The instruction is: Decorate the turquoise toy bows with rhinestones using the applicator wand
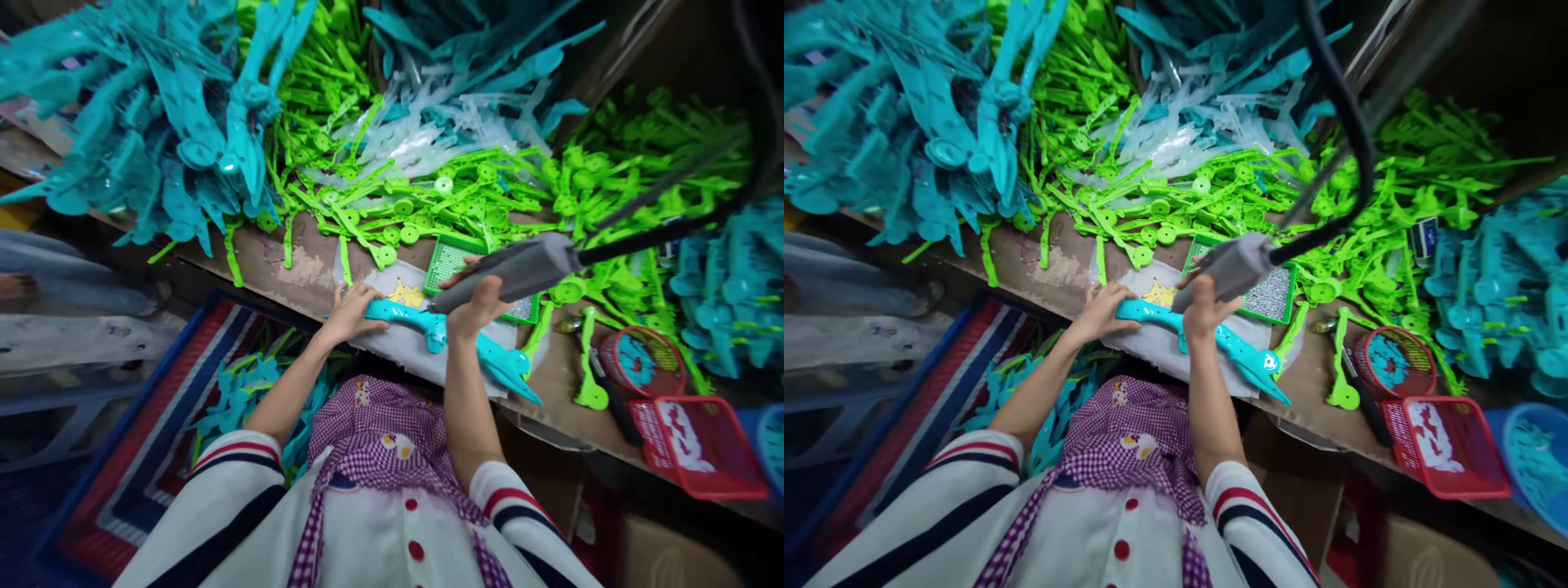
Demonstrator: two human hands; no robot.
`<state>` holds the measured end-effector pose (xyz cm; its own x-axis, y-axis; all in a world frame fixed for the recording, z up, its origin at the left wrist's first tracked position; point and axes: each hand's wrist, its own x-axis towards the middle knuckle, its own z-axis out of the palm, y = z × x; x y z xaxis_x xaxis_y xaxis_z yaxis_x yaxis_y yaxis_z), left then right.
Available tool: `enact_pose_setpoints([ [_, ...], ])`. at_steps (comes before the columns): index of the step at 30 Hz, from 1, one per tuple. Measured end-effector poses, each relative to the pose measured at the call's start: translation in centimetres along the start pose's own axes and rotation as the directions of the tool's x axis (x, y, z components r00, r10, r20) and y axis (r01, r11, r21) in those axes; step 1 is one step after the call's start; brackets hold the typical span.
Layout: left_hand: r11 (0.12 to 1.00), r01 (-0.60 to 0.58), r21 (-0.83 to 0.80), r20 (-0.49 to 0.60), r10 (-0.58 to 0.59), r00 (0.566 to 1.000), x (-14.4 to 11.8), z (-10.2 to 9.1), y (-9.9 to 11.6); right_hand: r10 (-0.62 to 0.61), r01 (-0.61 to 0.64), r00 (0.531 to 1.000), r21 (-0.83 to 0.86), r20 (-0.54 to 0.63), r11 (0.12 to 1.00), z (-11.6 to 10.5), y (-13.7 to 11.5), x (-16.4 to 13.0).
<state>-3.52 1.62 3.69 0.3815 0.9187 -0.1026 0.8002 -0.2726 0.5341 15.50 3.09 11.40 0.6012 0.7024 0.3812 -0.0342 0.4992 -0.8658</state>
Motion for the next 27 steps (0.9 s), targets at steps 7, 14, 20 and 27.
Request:
enact_pose_setpoints([
  [7, 0.980, -0.165, 0.113, 0.019, 0.163, 0.986, 2.1, 0.5, 3.3, -0.042, 0.055, 0.992, -0.107, 0.122, 0.993, -2.5, 5.3, 7.2],
  [14, 0.980, -0.193, 0.043, 0.103, 0.187, 0.977, 4.1, 1.3, 3.1, -0.005, 0.021, 0.982, -0.082, 0.189, 0.996, -2.8, 9.3, 7.3],
  [20, 0.979, -0.197, 0.043, 0.097, 0.192, 0.977, 3.8, 1.2, 2.9, 0.024, -0.008, 0.974, -0.068, 0.225, 0.998, -3.1, 10.5, 7.5],
  [27, 0.980, -0.197, -0.021, 0.066, 0.198, 0.978, 3.7, 1.0, 2.9, -0.030, 0.049, 0.971, -0.076, 0.238, 0.996, -3.3, 11.2, 7.2],
])
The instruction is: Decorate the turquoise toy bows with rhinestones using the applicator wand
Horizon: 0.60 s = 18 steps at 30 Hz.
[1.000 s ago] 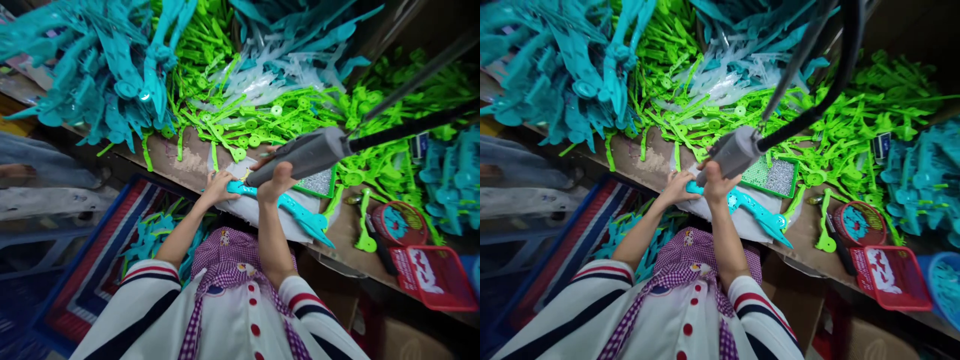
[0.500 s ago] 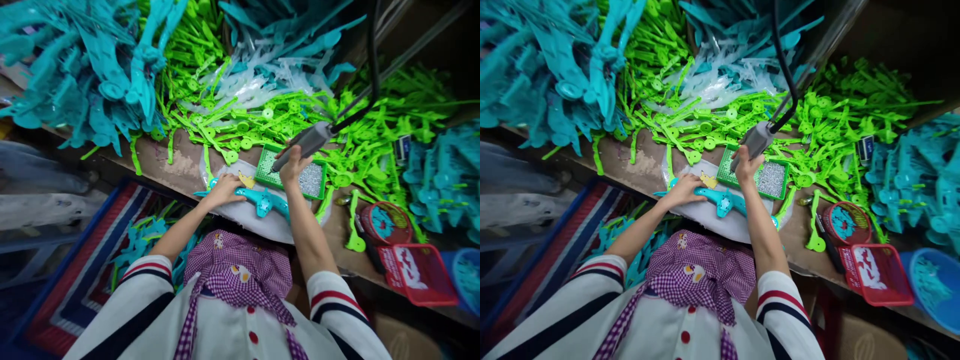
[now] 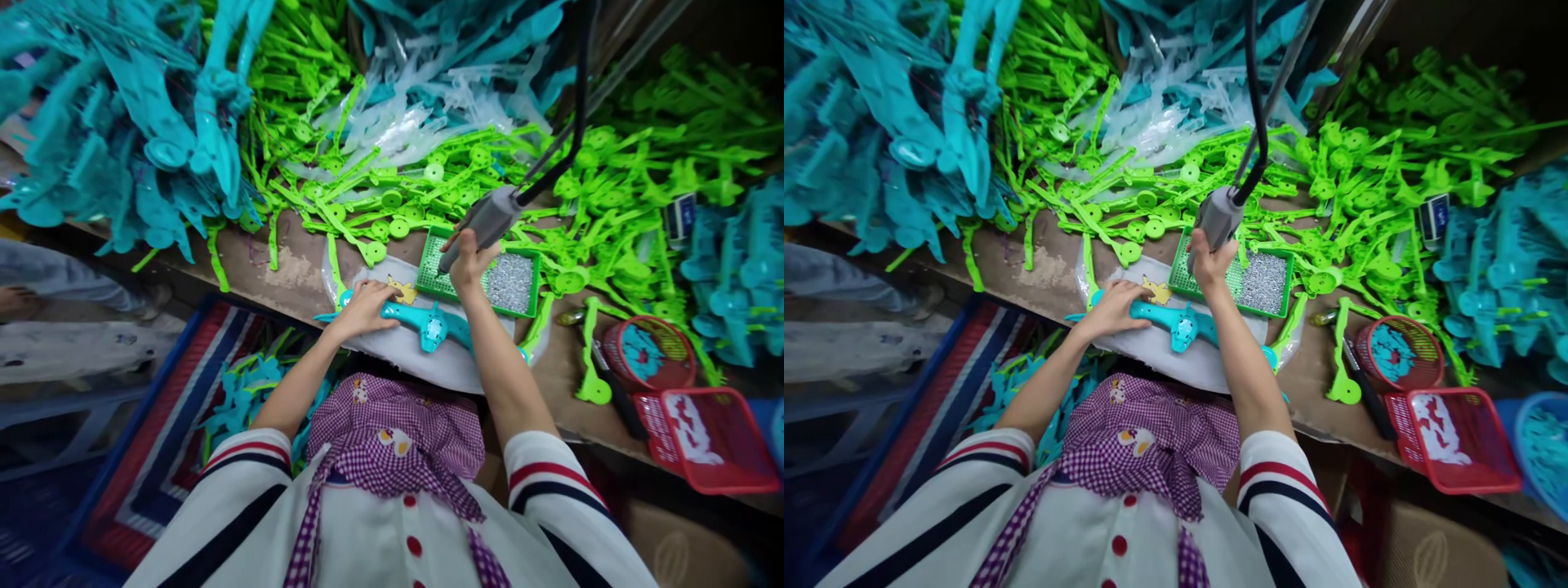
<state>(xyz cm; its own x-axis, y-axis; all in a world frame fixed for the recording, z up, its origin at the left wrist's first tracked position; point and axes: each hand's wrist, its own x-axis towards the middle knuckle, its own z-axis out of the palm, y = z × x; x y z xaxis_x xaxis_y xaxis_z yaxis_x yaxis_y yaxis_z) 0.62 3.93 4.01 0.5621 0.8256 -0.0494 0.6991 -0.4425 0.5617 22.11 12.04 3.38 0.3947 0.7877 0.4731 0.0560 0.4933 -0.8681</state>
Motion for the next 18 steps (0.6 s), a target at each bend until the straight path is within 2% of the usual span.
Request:
enact_pose_setpoints([
  [3, 0.996, -0.021, -0.085, -0.039, 0.017, 0.999, -0.1, -0.1, -0.3, -0.003, 0.003, 1.000, 0.004, -0.005, 1.000, 0.0, 0.0, 0.1],
  [5, 0.986, -0.045, -0.159, -0.105, 0.029, 0.994, -0.2, -0.1, -0.6, 0.003, -0.003, 0.999, -0.009, -0.040, 1.000, -0.2, -0.7, 0.6],
  [8, 0.974, -0.087, -0.209, -0.177, 0.050, 0.983, -0.3, 0.0, -1.0, -0.012, 0.010, 0.990, -0.013, -0.141, 1.000, -0.4, -3.3, 1.0],
  [11, 0.989, -0.080, -0.126, -0.128, 0.064, 0.990, -0.2, 0.4, -1.0, -0.025, 0.036, 0.981, 0.054, -0.194, 0.998, 0.1, -6.5, -0.2],
  [12, 0.994, -0.067, -0.083, -0.099, 0.059, 0.993, -0.1, 0.5, -0.9, -0.011, 0.025, 0.986, 0.081, -0.164, 0.996, 0.5, -7.3, -1.1],
  [14, 0.999, -0.052, -0.009, -0.047, 0.051, 0.998, 0.0, 0.9, -0.8, 0.035, -0.031, 0.999, 0.119, -0.032, 0.992, 1.5, -8.0, -3.3],
  [16, 0.998, -0.052, 0.035, -0.033, 0.054, 0.998, 0.1, 1.2, -0.9, 0.082, -0.097, 0.990, 0.132, 0.115, 0.987, 2.4, -7.9, -5.2],
  [18, 0.997, -0.060, 0.054, -0.049, 0.063, 0.997, 0.1, 1.5, -1.1, 0.101, -0.127, 0.981, 0.148, 0.168, 0.981, 3.1, -7.4, -6.4],
])
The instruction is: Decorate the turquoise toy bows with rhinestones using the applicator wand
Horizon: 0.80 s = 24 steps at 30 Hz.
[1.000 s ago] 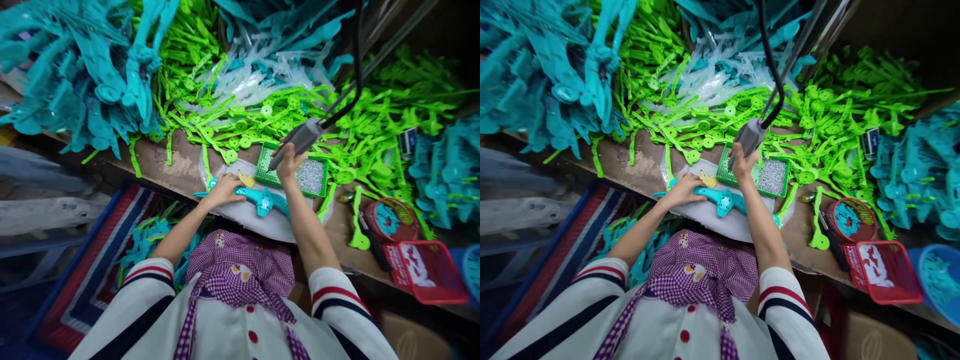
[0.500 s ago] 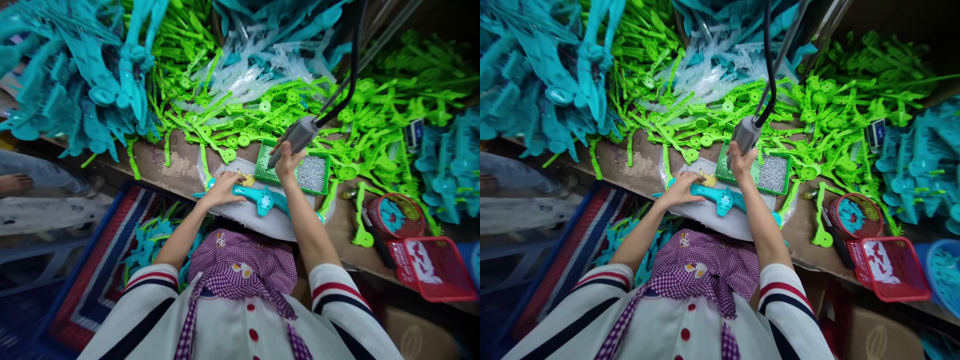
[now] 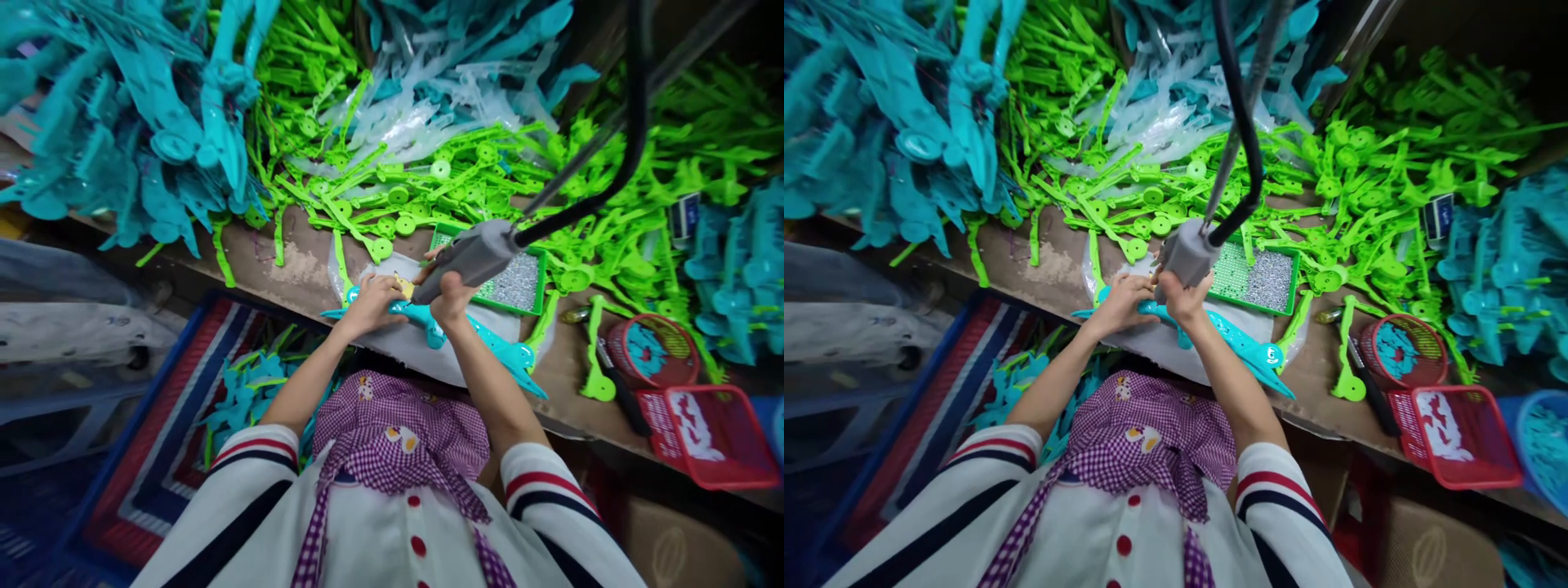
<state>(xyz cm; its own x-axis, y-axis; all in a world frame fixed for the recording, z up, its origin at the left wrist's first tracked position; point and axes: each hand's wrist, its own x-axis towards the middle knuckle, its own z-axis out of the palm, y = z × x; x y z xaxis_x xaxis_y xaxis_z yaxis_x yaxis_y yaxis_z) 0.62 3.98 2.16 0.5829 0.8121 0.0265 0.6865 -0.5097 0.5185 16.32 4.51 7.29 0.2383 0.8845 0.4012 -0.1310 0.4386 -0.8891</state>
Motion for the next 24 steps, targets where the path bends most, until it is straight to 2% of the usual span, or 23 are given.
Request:
enact_pose_setpoints([
  [4, 1.000, -0.011, 0.011, -0.023, 0.011, 1.000, 0.0, 0.4, -0.3, -0.021, 0.022, 1.000, 0.041, -0.020, 0.999, 0.2, 0.7, -0.1],
  [10, 1.000, 0.025, 0.007, -0.018, -0.025, 1.000, 0.1, 0.3, 0.0, -0.033, 0.032, 0.999, 0.035, 0.018, 0.999, 0.0, 2.2, -0.1],
  [14, 0.999, 0.048, 0.025, 0.001, -0.048, 0.999, 0.1, -0.1, 0.5, -0.003, 0.001, 0.994, 0.016, 0.106, 1.000, 0.2, 3.9, -0.5],
  [19, 0.996, 0.078, 0.043, 0.013, -0.079, 0.997, 0.1, -0.4, 1.0, 0.008, -0.002, 0.984, -0.033, 0.176, 0.999, 0.1, 4.3, -1.3],
  [24, 0.996, 0.079, 0.037, -0.024, -0.078, 0.997, 0.1, -0.2, 0.8, -0.022, 0.023, 0.990, -0.009, 0.138, 1.000, 0.0, 4.8, -1.5],
])
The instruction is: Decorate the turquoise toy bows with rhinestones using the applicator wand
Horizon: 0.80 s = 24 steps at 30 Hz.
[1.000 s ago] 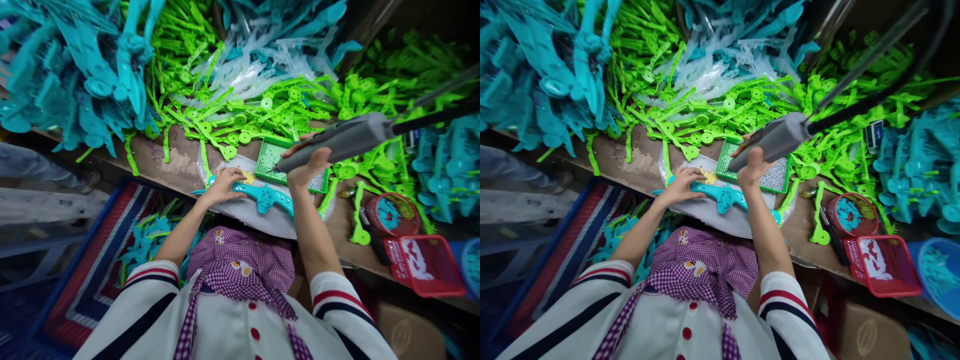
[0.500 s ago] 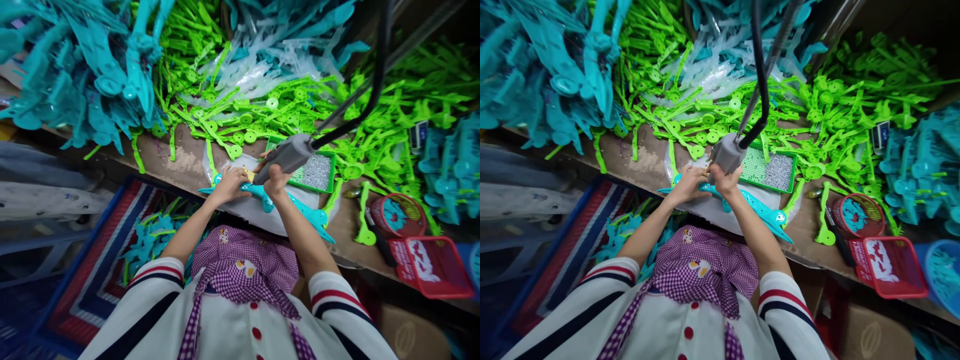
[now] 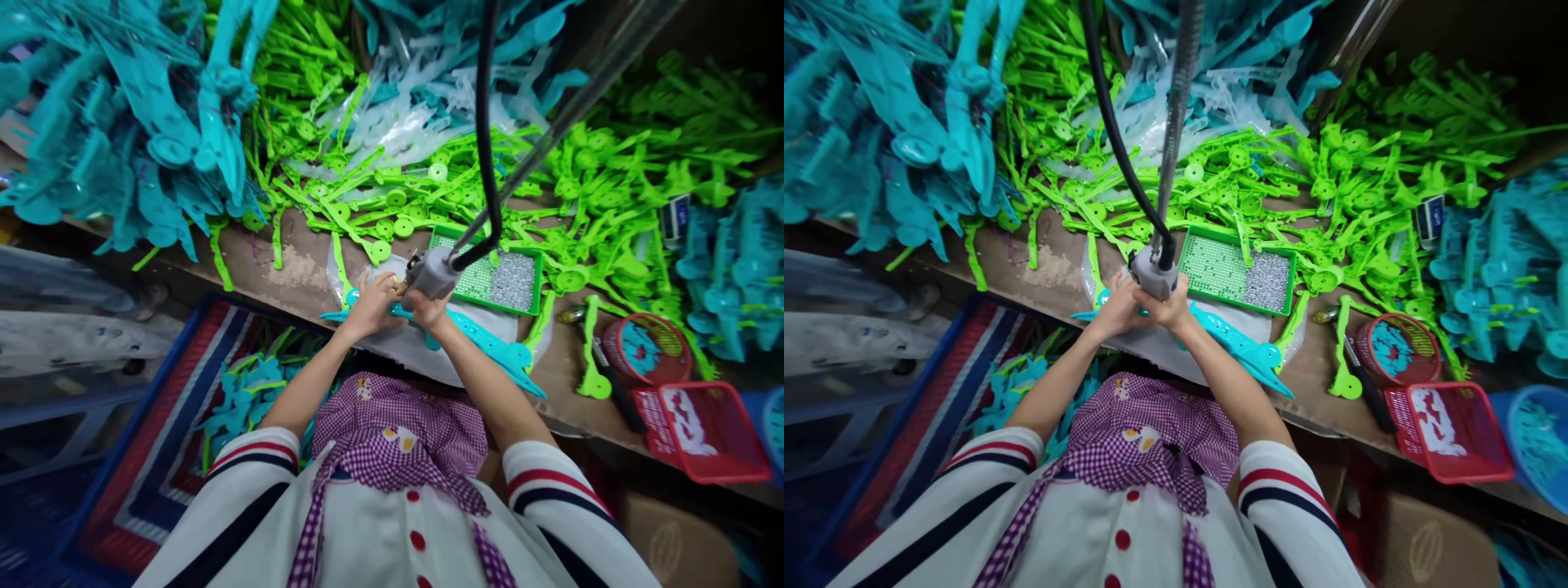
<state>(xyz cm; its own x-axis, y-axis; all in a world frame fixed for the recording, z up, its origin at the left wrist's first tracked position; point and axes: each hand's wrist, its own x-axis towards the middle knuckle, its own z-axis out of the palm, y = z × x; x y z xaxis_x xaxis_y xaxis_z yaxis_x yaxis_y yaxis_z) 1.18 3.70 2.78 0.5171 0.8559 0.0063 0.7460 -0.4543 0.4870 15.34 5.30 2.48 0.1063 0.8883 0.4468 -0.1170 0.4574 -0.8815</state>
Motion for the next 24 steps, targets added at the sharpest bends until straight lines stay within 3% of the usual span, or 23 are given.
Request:
enact_pose_setpoints([
  [3, 1.000, -0.001, -0.007, 0.020, 0.001, 1.000, 0.0, -0.1, 0.0, 0.073, -0.072, 0.995, 0.019, -0.069, 0.997, 0.1, -0.9, 0.7],
  [6, 1.000, 0.008, -0.020, 0.042, -0.008, 0.999, 0.0, -0.3, 0.1, 0.129, -0.115, 0.969, 0.079, -0.212, 0.990, -0.4, -3.7, 1.6],
  [9, 1.000, 0.006, -0.030, 0.038, -0.005, 0.999, 0.0, -0.3, 0.1, 0.063, -0.033, 0.930, 0.088, -0.363, 0.996, -1.9, -6.9, 2.3],
  [12, 0.999, -0.024, -0.034, 0.018, 0.024, 1.000, -0.1, -0.2, 0.0, -0.039, 0.039, 0.941, -0.007, -0.337, 0.999, -4.2, -8.4, 2.8],
  [14, 0.999, -0.026, -0.036, 0.009, 0.027, 1.000, -0.1, -0.3, 0.0, -0.072, 0.046, 0.935, -0.082, -0.348, 0.996, -5.6, -8.3, 3.3],
  [18, 0.999, -0.021, -0.049, 0.027, 0.022, 0.999, 0.0, -0.4, -0.1, -0.117, 0.063, 0.857, -0.123, -0.502, 0.990, -7.6, -6.6, 5.0],
  [22, 0.998, -0.022, -0.058, 0.035, 0.024, 0.999, 0.1, -0.4, -0.2, -0.092, 0.007, 0.930, -0.232, -0.356, 0.973, -8.1, -3.7, 6.9],
  [24, 0.998, -0.023, -0.057, 0.036, 0.025, 0.999, 0.1, -0.3, -0.2, -0.075, -0.011, 0.945, -0.258, -0.319, 0.966, -7.9, -2.3, 7.5],
])
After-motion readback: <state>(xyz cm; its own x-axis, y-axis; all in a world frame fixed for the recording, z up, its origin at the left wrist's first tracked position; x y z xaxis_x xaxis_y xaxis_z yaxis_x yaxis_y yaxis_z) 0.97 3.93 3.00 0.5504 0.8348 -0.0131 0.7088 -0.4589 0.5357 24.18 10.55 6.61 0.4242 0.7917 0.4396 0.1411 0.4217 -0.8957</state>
